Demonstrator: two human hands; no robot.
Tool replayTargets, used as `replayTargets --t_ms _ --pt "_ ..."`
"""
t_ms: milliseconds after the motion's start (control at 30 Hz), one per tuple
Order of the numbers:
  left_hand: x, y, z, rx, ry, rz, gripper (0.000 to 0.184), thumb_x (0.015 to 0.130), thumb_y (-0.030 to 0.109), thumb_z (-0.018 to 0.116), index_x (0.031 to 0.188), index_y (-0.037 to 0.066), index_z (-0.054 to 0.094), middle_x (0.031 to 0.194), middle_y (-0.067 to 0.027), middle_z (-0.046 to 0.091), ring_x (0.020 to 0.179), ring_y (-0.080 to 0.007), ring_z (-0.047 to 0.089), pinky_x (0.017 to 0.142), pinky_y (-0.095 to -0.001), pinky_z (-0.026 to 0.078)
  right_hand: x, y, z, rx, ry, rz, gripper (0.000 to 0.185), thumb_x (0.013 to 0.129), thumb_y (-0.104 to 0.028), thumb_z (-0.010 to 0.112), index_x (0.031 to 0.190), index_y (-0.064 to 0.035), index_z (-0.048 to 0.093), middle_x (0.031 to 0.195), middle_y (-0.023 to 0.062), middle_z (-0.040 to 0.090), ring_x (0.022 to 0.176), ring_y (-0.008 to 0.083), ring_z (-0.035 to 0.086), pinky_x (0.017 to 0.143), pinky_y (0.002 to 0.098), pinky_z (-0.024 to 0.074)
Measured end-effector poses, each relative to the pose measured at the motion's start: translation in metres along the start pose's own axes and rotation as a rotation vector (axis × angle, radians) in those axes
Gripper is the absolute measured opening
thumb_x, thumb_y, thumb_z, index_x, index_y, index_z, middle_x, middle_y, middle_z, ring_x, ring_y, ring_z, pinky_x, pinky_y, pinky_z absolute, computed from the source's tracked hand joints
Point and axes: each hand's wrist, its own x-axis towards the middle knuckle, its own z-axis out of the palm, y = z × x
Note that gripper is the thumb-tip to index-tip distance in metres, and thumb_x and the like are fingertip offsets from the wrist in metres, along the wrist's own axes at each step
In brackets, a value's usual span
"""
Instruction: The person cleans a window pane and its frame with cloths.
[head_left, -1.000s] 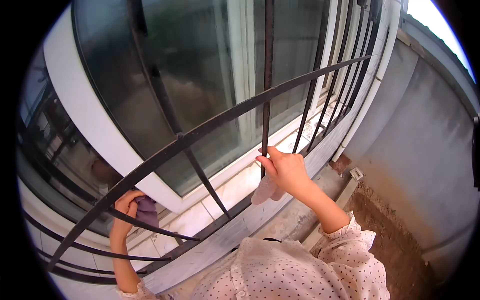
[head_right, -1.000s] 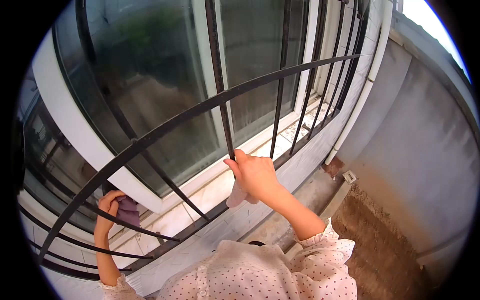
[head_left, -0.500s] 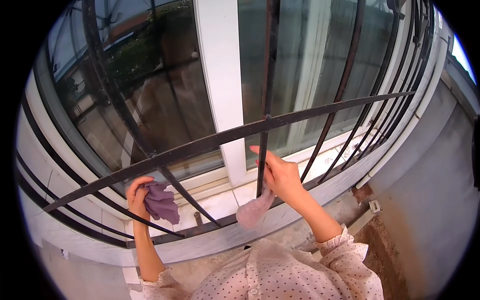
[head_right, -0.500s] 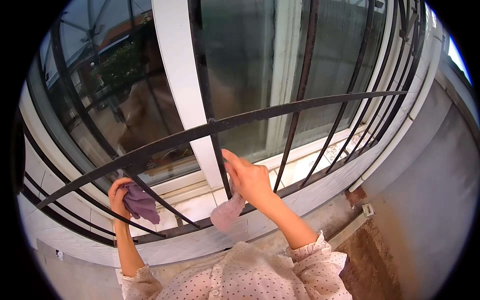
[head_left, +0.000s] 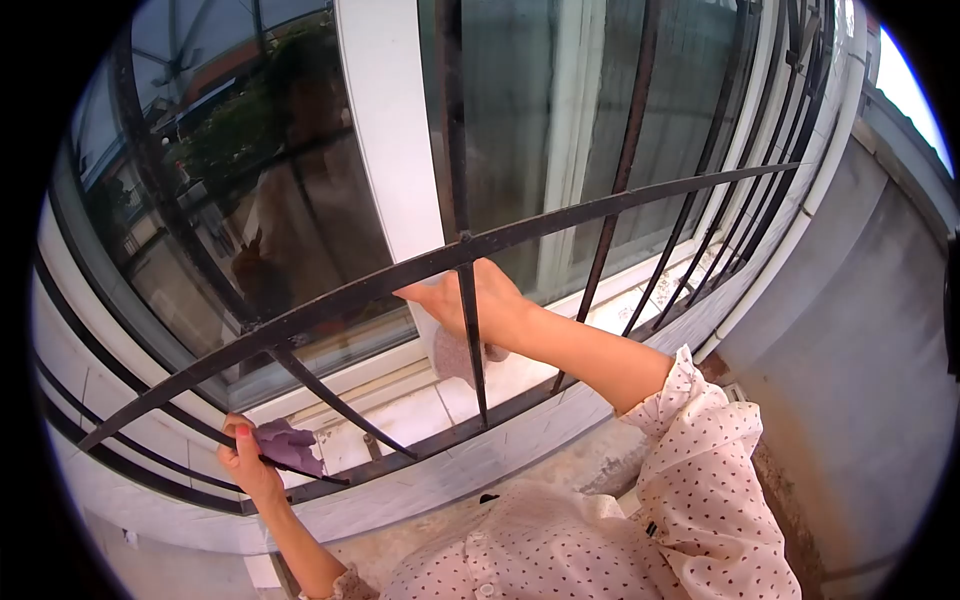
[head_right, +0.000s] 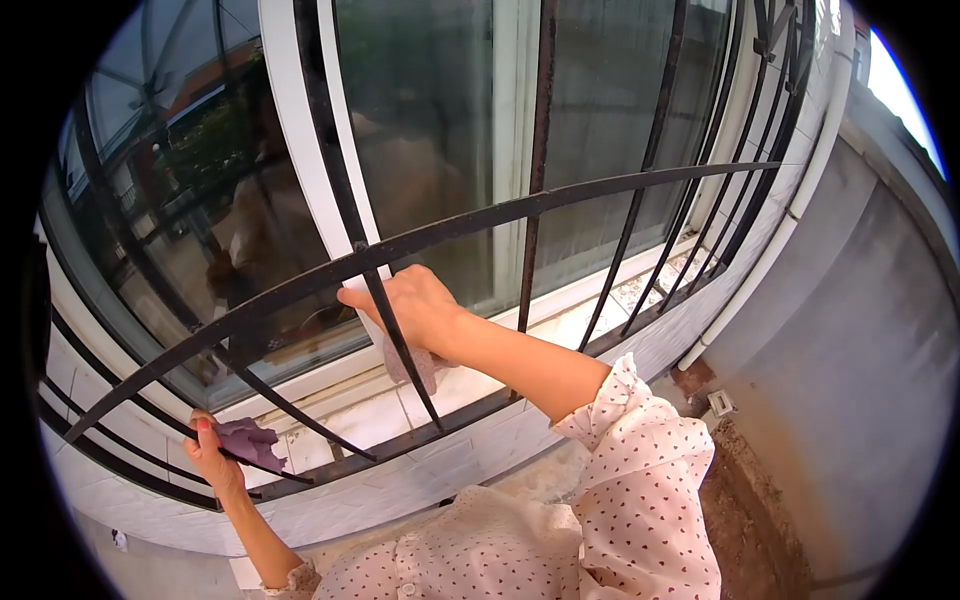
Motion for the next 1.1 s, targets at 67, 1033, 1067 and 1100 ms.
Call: replayTargets --t_ms 67,1033,1067,1100 --pt "-0.001 0.004 0.004 -0.012 0.061 -0.064 0.037 0.088 0.021 0.056 0.06 0.009 0.035 0.064 0.0015 0.034 0.061 -0.0081 0.027 0.058 -0.0234 0.021 -0.003 0.007 0.011 0.017 0.044 0.008 0.033 0.083 -0.017 0.049 0.116 -0.0195 0.052 0.066 0.0108 0.061 0.059 0.0283 0.061 0.054 0.0375 0.0467" --pt "-0.009 -0.003 -0.013 0.193 0.241 -0.252 0.027 0.086 0.026 0.051 0.083 -0.001 0.053 0.073 -0.0042 0.048 0.066 -0.015 0.047 0.056 -0.03 0.041 0.015 0.139 -0.084 -0.214 0.891 -0.064 0.045 0.082 -0.034 0.057 0.124 -0.0162 0.053 0.13 0.0058 0.047 0.126 0.031 0.036 0.106 0.0533 0.0172" --pt "-0.008 -0.001 -0.011 0.203 0.261 -0.26 0.027 0.086 0.026 0.051 0.082 0.0 0.053 0.073 -0.0036 0.047 0.065 -0.0144 0.046 0.056 -0.0299 0.04 0.024 0.165 -0.105 -0.249 1.028 0.126 0.047 0.086 -0.036 0.052 0.128 -0.0159 0.048 0.133 0.0064 0.044 0.127 0.0304 0.033 0.106 0.0523 0.0159" --pt "-0.008 0.0 -0.009 0.216 0.281 -0.271 0.027 0.086 0.026 0.051 0.082 0.0 0.053 0.072 -0.0029 0.046 0.065 -0.0138 0.045 0.056 -0.0297 0.04 0.026 0.191 -0.121 -0.279 1.157 0.323 0.049 0.089 -0.037 0.046 0.133 -0.0157 0.043 0.136 0.0071 0.04 0.129 0.0298 0.031 0.107 0.0513 0.0146"
